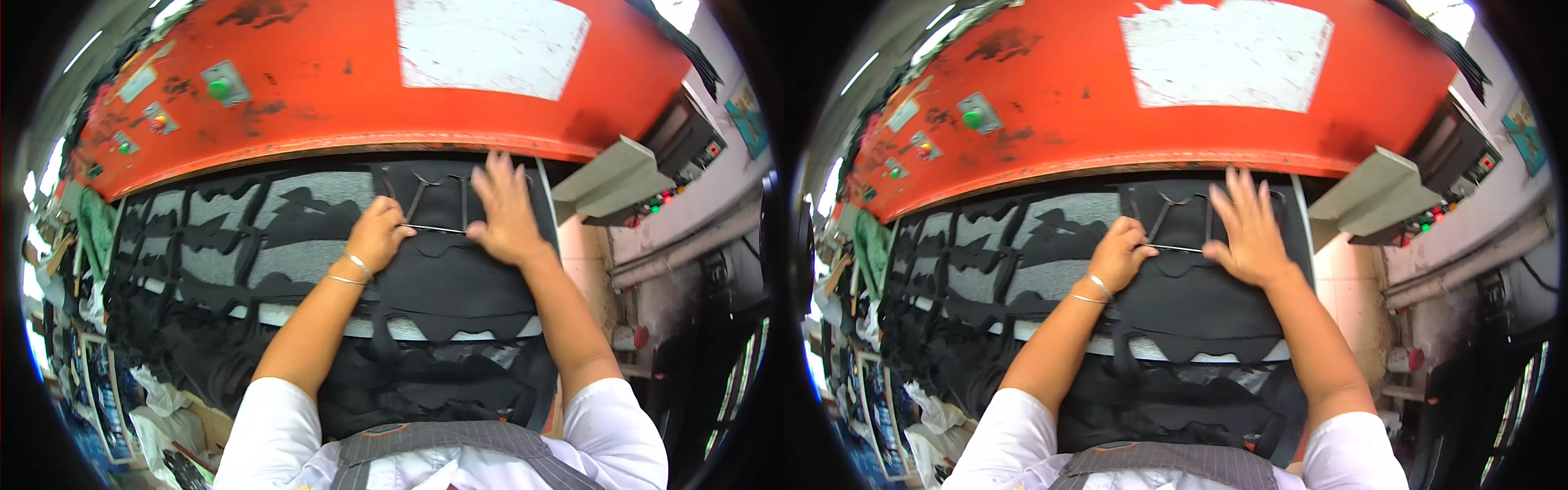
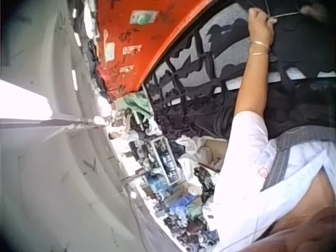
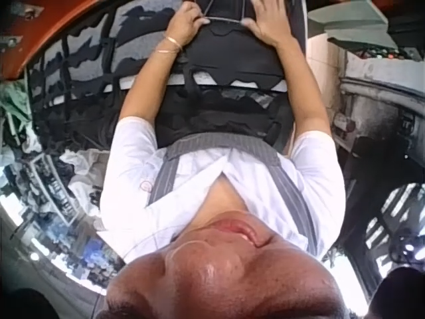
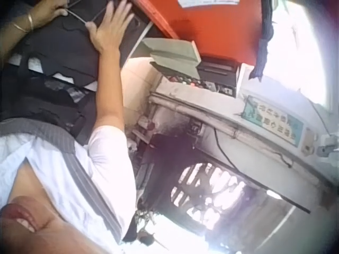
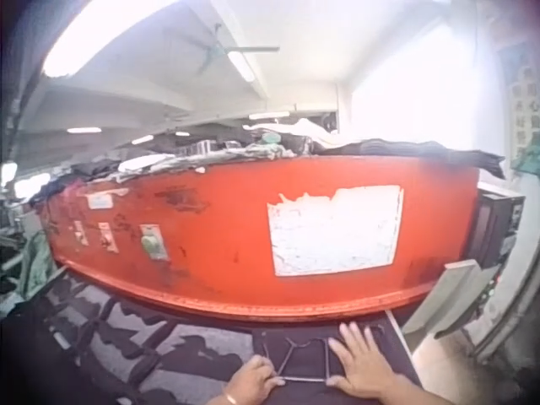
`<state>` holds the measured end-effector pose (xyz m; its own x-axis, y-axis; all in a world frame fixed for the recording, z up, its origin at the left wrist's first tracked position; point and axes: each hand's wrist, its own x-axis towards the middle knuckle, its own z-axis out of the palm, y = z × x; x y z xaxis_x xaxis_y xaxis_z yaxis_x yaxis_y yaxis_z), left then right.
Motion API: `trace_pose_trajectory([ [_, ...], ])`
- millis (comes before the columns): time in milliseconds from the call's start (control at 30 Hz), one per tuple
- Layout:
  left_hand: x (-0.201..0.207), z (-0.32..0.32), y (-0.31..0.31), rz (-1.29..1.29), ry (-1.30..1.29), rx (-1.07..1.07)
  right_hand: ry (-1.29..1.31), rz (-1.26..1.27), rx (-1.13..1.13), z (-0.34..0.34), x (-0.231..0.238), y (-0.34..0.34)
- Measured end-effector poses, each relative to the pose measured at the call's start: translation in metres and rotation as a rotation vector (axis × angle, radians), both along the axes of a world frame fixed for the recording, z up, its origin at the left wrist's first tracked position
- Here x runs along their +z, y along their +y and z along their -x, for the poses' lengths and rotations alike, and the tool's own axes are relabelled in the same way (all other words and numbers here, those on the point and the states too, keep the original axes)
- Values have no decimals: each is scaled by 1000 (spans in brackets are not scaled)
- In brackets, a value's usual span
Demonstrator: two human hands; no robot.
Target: Cutting shoe upper components from large sheets of black material using a manual cutting machine and scissors.
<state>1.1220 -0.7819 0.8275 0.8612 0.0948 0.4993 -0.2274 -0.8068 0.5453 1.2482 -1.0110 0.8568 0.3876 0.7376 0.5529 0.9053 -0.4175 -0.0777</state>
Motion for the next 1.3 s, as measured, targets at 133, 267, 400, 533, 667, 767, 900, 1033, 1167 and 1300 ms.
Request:
trace_pose_trajectory([
  [133,-1,11,-7,-21,-29,-30,341,108,-37,28,-8,-6],
  [267,43,11,-34,-5,-150,-88,439,379,-68,28,32,-22],
  [400,86,-15,-35,-155,-559,-87,753,551,24,-17,44,-16],
  [533,23,-30,-11,494,-358,42,916,229,219,-5,64,-26],
  [667,7,-60,-6,-124,308,-60,1108,110,-19,25,109,-76],
  [767,40,-86,-17,-483,676,-34,745,449,-114,55,112,-122],
  [900,54,-110,-25,-677,901,-17,602,977,71,126,89,-134],
  [1033,66,-124,-42,-715,1039,40,554,1009,358,174,50,-129],
  [1167,84,-117,-59,-711,1134,188,520,1002,429,183,36,-110],
  [1300,70,-112,-47,-879,1046,67,657,276,324,125,58,-73],
])
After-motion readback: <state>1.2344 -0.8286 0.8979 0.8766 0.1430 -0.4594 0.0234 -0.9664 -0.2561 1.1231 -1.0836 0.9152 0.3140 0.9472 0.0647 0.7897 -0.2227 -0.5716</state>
